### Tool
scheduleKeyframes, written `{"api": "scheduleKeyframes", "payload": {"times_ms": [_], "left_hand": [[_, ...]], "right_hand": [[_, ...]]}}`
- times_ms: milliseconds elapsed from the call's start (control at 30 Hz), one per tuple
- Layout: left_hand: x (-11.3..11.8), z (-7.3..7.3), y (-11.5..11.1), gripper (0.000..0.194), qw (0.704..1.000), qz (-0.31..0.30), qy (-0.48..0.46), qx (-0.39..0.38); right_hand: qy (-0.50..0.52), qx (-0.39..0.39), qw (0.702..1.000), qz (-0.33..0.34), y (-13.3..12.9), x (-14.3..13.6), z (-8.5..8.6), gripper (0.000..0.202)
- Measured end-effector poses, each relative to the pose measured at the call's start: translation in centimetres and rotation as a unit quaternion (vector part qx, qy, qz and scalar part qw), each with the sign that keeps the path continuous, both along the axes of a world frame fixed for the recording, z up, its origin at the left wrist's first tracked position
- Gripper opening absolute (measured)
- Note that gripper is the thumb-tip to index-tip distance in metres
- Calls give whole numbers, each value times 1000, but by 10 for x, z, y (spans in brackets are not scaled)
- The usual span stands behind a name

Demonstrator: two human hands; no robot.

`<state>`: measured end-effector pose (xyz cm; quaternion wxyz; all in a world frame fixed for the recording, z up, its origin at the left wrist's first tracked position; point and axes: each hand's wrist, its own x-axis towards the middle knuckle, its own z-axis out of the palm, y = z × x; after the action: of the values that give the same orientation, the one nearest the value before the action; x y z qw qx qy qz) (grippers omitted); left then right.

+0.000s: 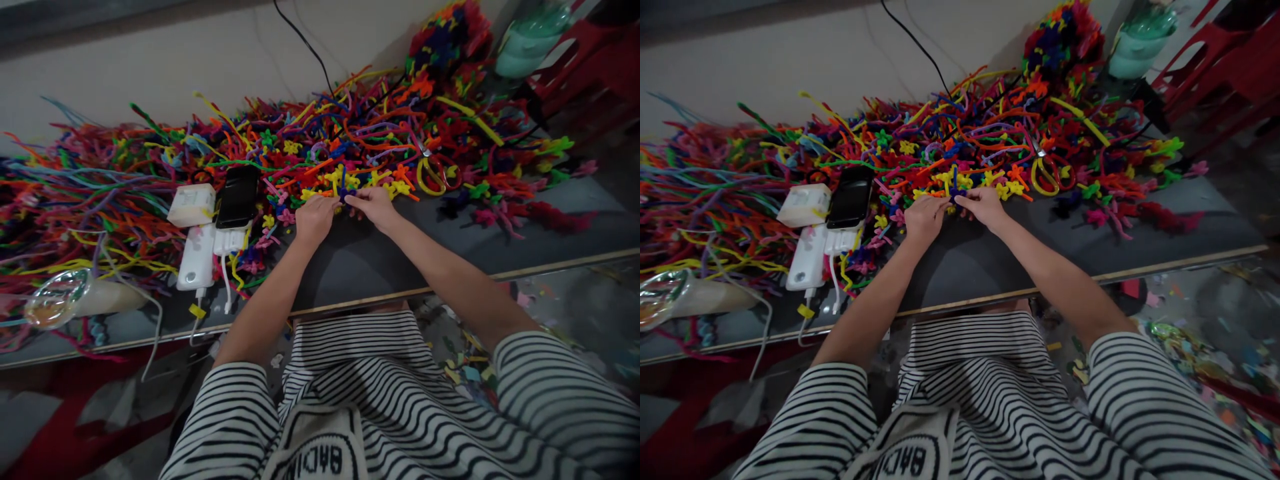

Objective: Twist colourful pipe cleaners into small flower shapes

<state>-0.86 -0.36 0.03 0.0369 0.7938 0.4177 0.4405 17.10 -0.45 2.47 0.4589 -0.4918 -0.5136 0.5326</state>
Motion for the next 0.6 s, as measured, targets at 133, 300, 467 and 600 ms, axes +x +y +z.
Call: {"api": "scheduleKeyframes", "payload": {"times_ms": [133,300,467,600], "left_hand": [[2,-1,1,39,1000,8,11,23],[3,-4,4,37,999,9,19,40],[4,-5,5,36,999,9,-2,30],[5,-2,3,28,999,-6,-47,-12]], "right_hand": [[-7,2,1000,-11,2,-1,-4,35],[-11,17,1000,-14,3,-1,-7,36],[-10,17,1000,-12,2,-1,-4,39],[8,11,1000,-12,0,0,1,34]]}}
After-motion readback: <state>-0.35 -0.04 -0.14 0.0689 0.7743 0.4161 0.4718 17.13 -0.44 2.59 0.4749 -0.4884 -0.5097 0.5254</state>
